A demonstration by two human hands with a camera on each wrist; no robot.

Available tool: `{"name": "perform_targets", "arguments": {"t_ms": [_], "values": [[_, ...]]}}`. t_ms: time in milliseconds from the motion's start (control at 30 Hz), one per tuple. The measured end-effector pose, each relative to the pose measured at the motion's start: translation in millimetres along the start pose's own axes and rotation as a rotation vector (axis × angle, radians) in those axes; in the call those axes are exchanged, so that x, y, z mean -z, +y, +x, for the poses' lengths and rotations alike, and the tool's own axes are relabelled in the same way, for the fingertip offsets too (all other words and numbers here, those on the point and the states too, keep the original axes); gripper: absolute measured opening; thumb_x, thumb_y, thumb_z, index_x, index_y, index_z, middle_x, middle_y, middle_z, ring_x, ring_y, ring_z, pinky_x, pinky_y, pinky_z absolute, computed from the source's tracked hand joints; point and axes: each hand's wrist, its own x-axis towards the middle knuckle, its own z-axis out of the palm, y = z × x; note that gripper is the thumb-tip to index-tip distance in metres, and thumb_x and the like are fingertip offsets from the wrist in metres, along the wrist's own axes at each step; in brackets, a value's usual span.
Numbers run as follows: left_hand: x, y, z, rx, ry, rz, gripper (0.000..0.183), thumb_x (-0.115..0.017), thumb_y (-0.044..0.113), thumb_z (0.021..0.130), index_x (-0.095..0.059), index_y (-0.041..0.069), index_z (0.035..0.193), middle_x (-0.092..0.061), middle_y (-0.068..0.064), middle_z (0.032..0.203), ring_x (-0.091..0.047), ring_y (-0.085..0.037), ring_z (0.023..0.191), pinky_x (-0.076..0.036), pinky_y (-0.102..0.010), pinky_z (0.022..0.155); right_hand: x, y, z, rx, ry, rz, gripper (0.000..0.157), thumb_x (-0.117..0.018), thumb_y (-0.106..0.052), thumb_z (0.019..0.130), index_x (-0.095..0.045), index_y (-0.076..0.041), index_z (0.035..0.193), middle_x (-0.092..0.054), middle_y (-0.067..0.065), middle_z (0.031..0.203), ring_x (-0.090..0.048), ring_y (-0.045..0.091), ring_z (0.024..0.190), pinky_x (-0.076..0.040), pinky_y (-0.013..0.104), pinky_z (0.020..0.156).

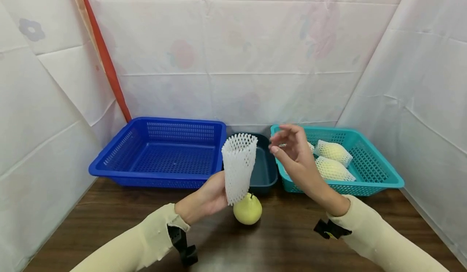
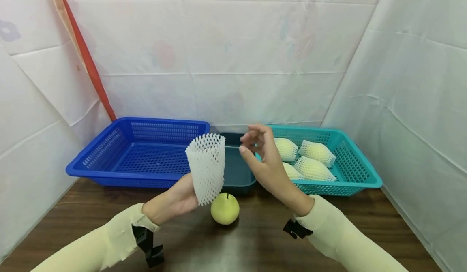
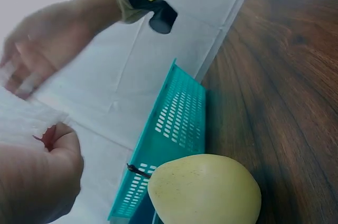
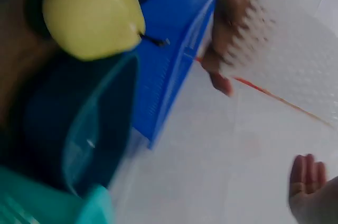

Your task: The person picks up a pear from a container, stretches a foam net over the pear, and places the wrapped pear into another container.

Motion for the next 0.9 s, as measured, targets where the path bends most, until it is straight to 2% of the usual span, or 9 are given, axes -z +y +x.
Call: {"name": "perform_targets", "arguments": {"t_ms": [67, 100, 167, 267, 367, 467, 567, 767, 900], "values": [[-0.4, 0.1, 0.9, -0.024, 0.018, -0.027, 0.027, -0.033, 0.019, 0.105, -0.059, 0.019, 0.098, -0.057, 0.004, 0.095, -0.051, -0.008, 0.088, -0.042, -0.026, 0.080, -3.3, 6.9, -4.9, -0.221, 0.016, 0.037, 0.038, -0.047, -0.001, 0.098, -0.032, 0.001, 0.133, -0.052, 0.020, 0.107, -0.057, 0.024, 0.093, -0.049, 0.031, 0.083], [-0.7, -0.1, 1.3, -0.032, 0.020, -0.039, 0.027, -0.032, 0.017, 0.105, -0.058, 0.019, 0.100, -0.056, 0.004, 0.094, -0.051, -0.008, 0.085, -0.042, -0.026, 0.078, -5.5, 9.9, -7.4, -0.321, 0.007, 0.055, 0.039, -0.046, -0.005, 0.099, -0.031, 0.000, 0.135, -0.054, 0.020, 0.105, -0.059, 0.023, 0.092, -0.050, 0.033, 0.083], [-1.6, -0.7, 2.3, -0.045, 0.017, -0.051, 0.026, -0.029, 0.015, 0.105, -0.055, 0.016, 0.108, -0.056, 0.004, 0.096, -0.050, -0.008, 0.085, -0.042, -0.026, 0.076, -10.1, 16.4, -12.4, -0.476, -0.029, 0.094, 0.040, -0.044, -0.010, 0.101, -0.030, -0.001, 0.137, -0.055, 0.020, 0.104, -0.060, 0.024, 0.091, -0.050, 0.036, 0.084], [-3.0, -2.2, 4.0, -0.054, 0.001, -0.042, 0.031, -0.026, 0.014, 0.105, -0.043, 0.009, 0.130, -0.055, 0.001, 0.110, -0.052, -0.010, 0.097, -0.042, -0.027, 0.084, -18.3, 24.2, -19.7, -0.632, -0.076, 0.190, 0.043, -0.042, -0.016, 0.101, -0.028, 0.002, 0.138, -0.056, 0.018, 0.102, -0.060, 0.023, 0.089, -0.050, 0.038, 0.085], [-4.5, -3.8, 5.3, -0.066, -0.016, -0.028, 0.042, -0.024, 0.014, 0.105, -0.025, 0.004, 0.145, -0.047, -0.008, 0.130, -0.045, -0.018, 0.118, -0.037, -0.033, 0.097, -25.5, 30.3, -25.2, -0.748, -0.129, 0.283, 0.043, -0.039, -0.025, 0.102, -0.033, 0.005, 0.133, -0.056, 0.012, 0.098, -0.060, 0.020, 0.086, -0.051, 0.036, 0.084], [-5.6, -5.8, 4.5, -0.086, -0.023, -0.011, 0.047, -0.023, 0.014, 0.105, -0.015, 0.003, 0.150, -0.034, -0.014, 0.144, -0.035, -0.023, 0.129, -0.030, -0.038, 0.105, -30.5, 35.3, -29.3, -0.815, -0.188, 0.366, 0.048, -0.035, -0.032, 0.103, -0.038, 0.009, 0.129, -0.061, 0.009, 0.098, -0.061, 0.019, 0.088, -0.051, 0.036, 0.085], [-5.7, -8.7, 3.4, -0.100, 0.007, 0.020, 0.043, -0.024, 0.014, 0.105, -0.022, 0.002, 0.146, -0.036, -0.014, 0.140, -0.039, -0.021, 0.125, -0.034, -0.036, 0.102, -32.8, 38.4, -32.3, -0.841, -0.222, 0.440, 0.053, -0.032, -0.036, 0.104, -0.039, 0.009, 0.132, -0.063, 0.013, 0.106, -0.061, 0.020, 0.095, -0.049, 0.038, 0.088], [-6.2, -12.5, 3.8, -0.129, 0.073, 0.069, 0.030, -0.024, 0.013, 0.106, -0.034, -0.001, 0.131, -0.046, -0.008, 0.123, -0.048, -0.016, 0.111, -0.041, -0.031, 0.091, -34.2, 37.6, -32.9, -0.867, -0.183, 0.558, 0.058, -0.038, -0.041, 0.103, -0.032, 0.001, 0.142, -0.058, 0.017, 0.123, -0.060, 0.022, 0.106, -0.048, 0.038, 0.090], [-7.1, -12.5, 5.2, -0.158, 0.111, 0.122, 0.025, -0.029, 0.013, 0.105, -0.037, 0.001, 0.125, -0.048, -0.006, 0.116, -0.050, -0.014, 0.104, -0.042, -0.029, 0.085, -29.7, 34.0, -33.1, -0.869, -0.148, 0.581, 0.048, -0.048, -0.035, 0.100, -0.040, -0.006, 0.137, -0.057, 0.009, 0.124, -0.057, 0.020, 0.108, -0.047, 0.038, 0.090]]}}
